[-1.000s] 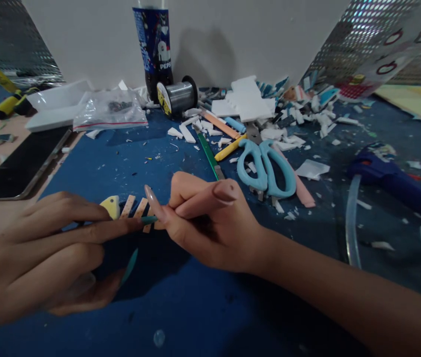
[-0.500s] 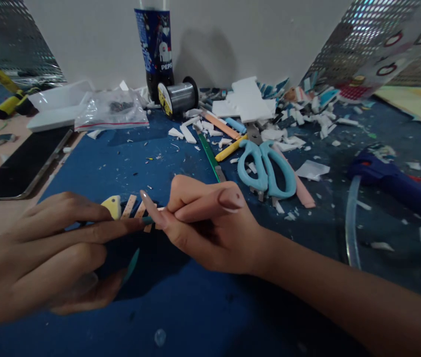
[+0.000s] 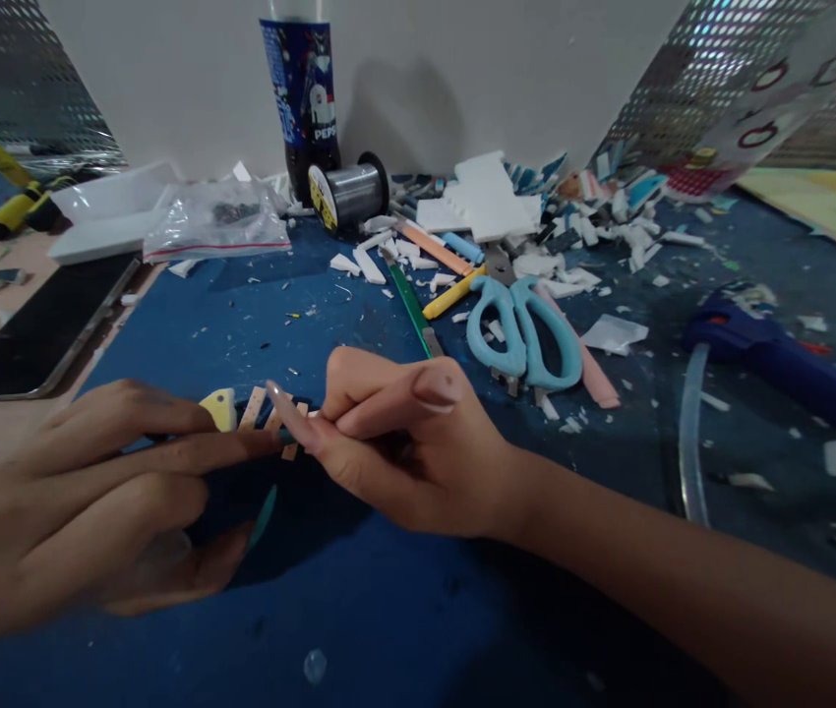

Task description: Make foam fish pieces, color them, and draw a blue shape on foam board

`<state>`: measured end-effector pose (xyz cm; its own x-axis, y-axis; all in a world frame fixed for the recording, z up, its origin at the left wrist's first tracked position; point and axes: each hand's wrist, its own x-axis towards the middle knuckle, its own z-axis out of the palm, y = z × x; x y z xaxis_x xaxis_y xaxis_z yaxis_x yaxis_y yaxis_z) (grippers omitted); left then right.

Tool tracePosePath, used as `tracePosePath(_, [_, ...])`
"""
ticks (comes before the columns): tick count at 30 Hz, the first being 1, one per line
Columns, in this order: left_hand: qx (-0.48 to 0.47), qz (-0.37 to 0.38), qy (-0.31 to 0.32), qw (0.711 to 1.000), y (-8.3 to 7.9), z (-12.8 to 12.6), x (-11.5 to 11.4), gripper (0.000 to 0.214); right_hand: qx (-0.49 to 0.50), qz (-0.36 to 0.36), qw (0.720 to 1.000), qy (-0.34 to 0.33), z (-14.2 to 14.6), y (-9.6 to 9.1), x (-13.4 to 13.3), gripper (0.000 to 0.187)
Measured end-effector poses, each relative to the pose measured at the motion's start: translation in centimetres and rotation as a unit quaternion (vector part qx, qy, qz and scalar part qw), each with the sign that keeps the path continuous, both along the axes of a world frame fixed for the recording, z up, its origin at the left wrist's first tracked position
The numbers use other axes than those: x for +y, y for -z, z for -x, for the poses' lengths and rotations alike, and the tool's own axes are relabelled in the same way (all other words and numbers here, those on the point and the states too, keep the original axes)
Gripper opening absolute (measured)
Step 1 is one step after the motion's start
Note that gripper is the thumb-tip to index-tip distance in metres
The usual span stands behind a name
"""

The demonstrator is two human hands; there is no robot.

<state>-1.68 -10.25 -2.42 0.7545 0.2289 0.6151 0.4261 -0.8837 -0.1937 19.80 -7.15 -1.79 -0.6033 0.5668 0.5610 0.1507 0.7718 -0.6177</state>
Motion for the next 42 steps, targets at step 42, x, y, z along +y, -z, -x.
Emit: tracePosePath(42, [0.028, 0.057, 0.043, 0.997, 0.4, 0.4, 0.4, 0.010, -0.017, -0.011, 0.999, 0.030, -0.8, -0.2, 0.7, 0.030])
